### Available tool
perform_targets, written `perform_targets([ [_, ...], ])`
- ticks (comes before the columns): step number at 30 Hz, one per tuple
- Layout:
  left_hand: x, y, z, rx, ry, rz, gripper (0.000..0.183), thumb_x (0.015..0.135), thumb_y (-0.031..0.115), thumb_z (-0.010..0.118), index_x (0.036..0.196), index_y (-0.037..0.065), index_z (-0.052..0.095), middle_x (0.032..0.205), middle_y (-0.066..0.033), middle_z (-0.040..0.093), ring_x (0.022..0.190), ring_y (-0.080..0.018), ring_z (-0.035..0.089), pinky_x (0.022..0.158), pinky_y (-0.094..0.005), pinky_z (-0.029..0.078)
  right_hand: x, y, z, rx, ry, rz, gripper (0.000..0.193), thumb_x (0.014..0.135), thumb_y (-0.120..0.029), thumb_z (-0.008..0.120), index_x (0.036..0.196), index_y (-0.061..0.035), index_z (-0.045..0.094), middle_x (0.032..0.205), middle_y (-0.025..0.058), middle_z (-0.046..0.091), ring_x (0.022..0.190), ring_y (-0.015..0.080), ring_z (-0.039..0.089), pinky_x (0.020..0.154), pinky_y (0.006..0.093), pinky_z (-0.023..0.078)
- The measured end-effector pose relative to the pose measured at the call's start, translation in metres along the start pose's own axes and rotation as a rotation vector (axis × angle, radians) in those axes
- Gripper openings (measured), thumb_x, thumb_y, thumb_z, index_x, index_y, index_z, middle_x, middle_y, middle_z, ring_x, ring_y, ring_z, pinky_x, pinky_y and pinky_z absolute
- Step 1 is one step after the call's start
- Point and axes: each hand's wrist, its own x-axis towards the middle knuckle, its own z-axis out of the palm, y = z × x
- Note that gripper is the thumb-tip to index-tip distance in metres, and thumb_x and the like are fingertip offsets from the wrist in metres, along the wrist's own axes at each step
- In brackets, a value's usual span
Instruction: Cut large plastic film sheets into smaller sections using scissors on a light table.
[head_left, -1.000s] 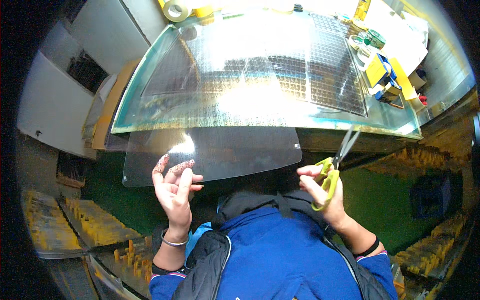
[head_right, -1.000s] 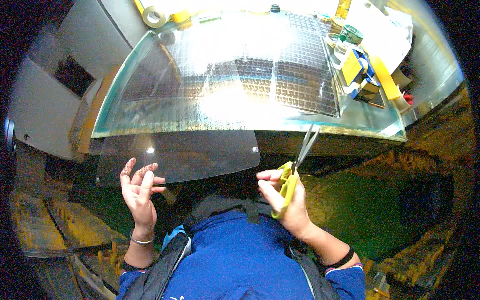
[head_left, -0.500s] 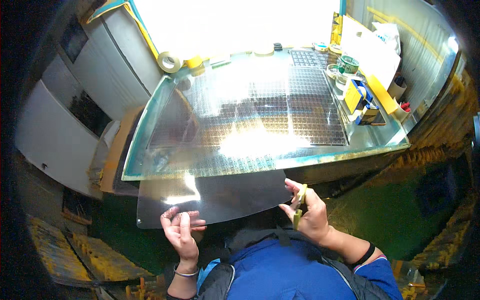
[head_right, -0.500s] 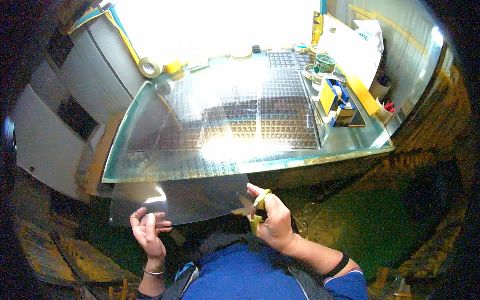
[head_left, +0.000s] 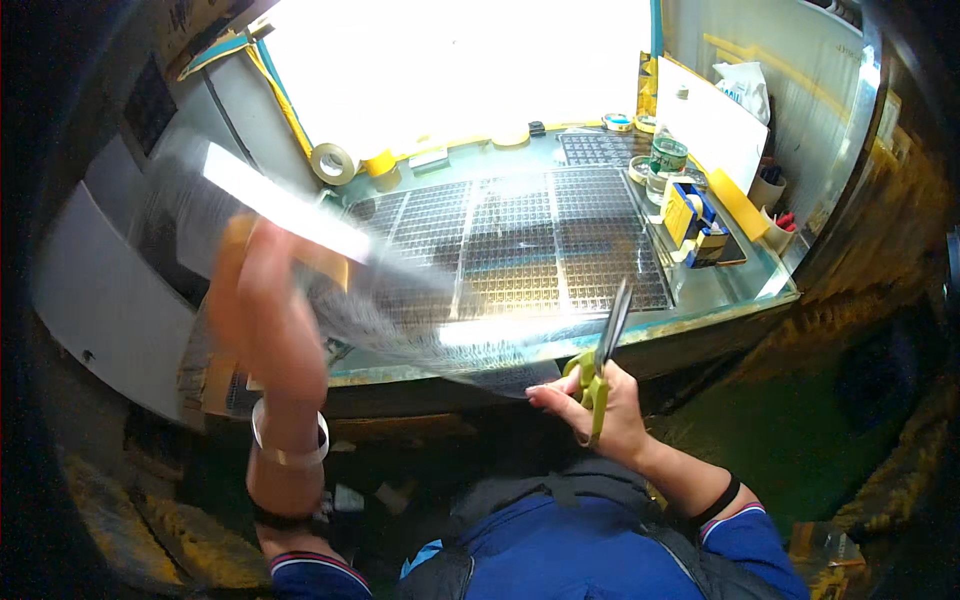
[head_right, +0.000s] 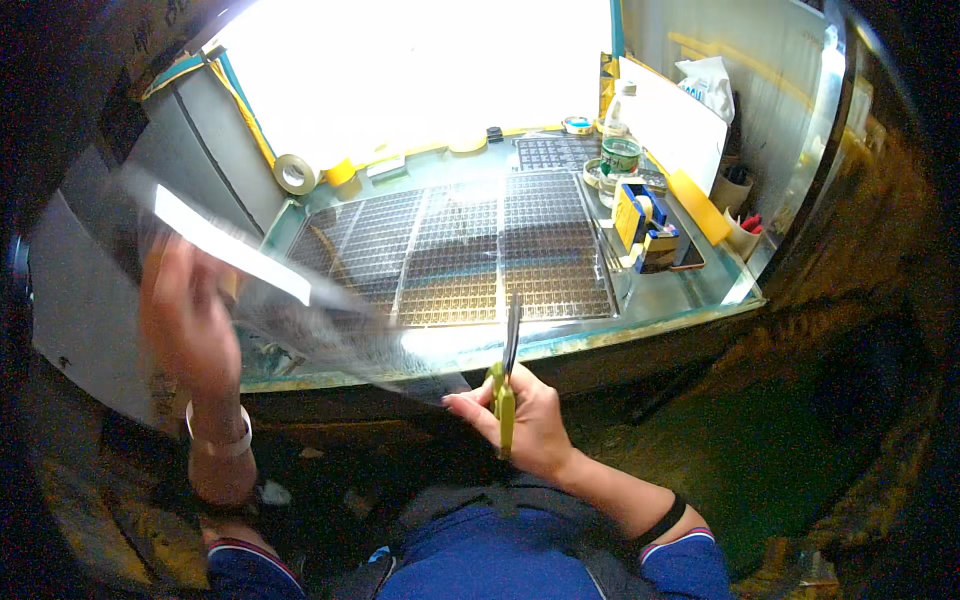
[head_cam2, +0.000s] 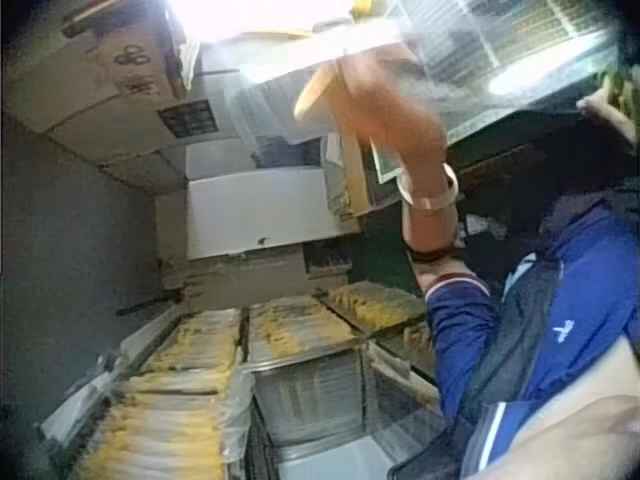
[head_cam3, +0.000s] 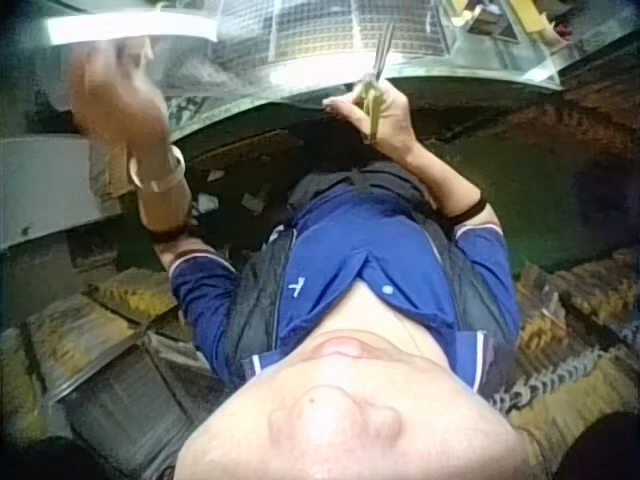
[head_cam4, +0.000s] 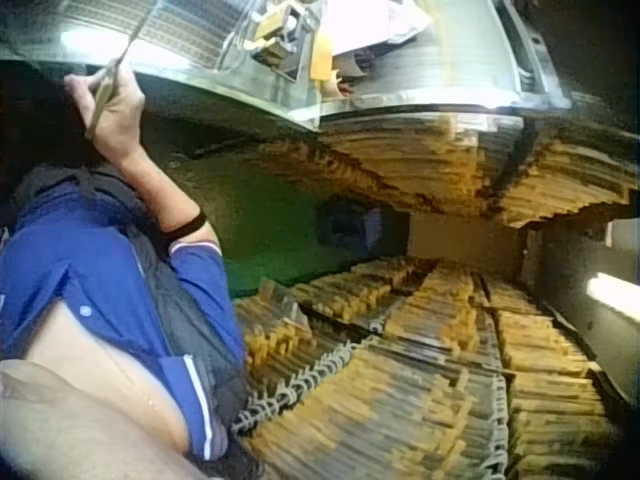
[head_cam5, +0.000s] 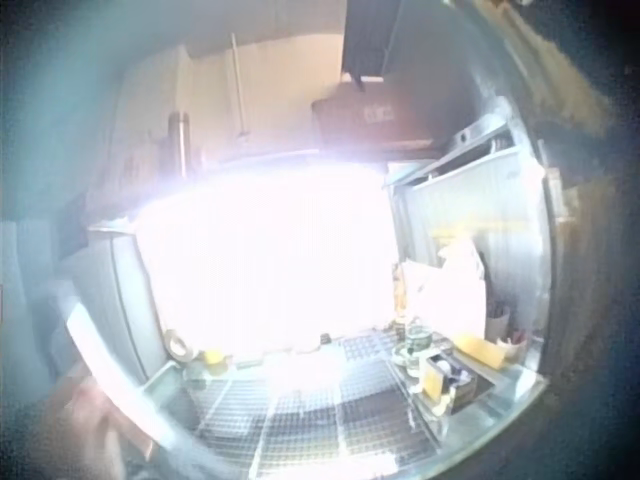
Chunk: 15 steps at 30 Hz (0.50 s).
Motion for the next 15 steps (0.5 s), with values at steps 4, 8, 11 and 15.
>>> perform_targets([
  [4,0.054,0.001,0.090,-0.807,-0.268,-0.241,0.039,0.086,0.016,0.038,0.057,0.002,0.059,0.043,-0.0008,0.045,0.040,-0.0069,0.030,0.071,-0.0297,0.045,0.002,-0.022,0.018,0.302,-0.080,0.306,0.016,0.080,-0.010,0.060,0.074,0.0012,0.050,0.078,0.0150,0.063,0.072,0.0184,0.063,0.059,0.0258,0.051],
  [8,0.012,-0.006,0.164,-0.942,-0.614,-0.436,0.034,0.086,0.023,0.041,0.068,0.003,0.061,0.058,-0.0056,0.059,0.057,-0.0116,0.053,0.062,-0.0264,0.042,-0.005,-0.009,0.019,0.445,-0.020,0.442,0.016,0.078,-0.011,0.063,0.077,-0.0009,0.050,0.081,0.0145,0.062,0.071,0.0182,0.062,0.059,0.0245,0.050],
  [11,-0.026,0.000,0.193,-0.950,-0.794,-0.573,0.031,0.088,0.029,0.046,0.078,0.000,0.054,0.068,-0.0065,0.060,0.066,-0.0129,0.057,0.067,-0.0267,0.042,-0.009,0.003,0.013,0.558,0.047,0.623,0.015,0.076,-0.010,0.064,0.077,-0.0023,0.051,0.080,0.0129,0.062,0.069,0.0173,0.061,0.059,0.0237,0.049],
  [15,-0.053,0.021,0.165,-1.003,-0.873,-0.546,0.027,0.088,0.024,0.047,0.094,-0.001,0.051,0.081,-0.0070,0.059,0.076,-0.0114,0.055,0.073,-0.0240,0.041,-0.012,0.013,0.002,0.548,0.094,0.685,0.015,0.075,-0.009,0.065,0.077,-0.0030,0.051,0.080,0.0122,0.061,0.069,0.0163,0.061,0.060,0.0236,0.049],
])
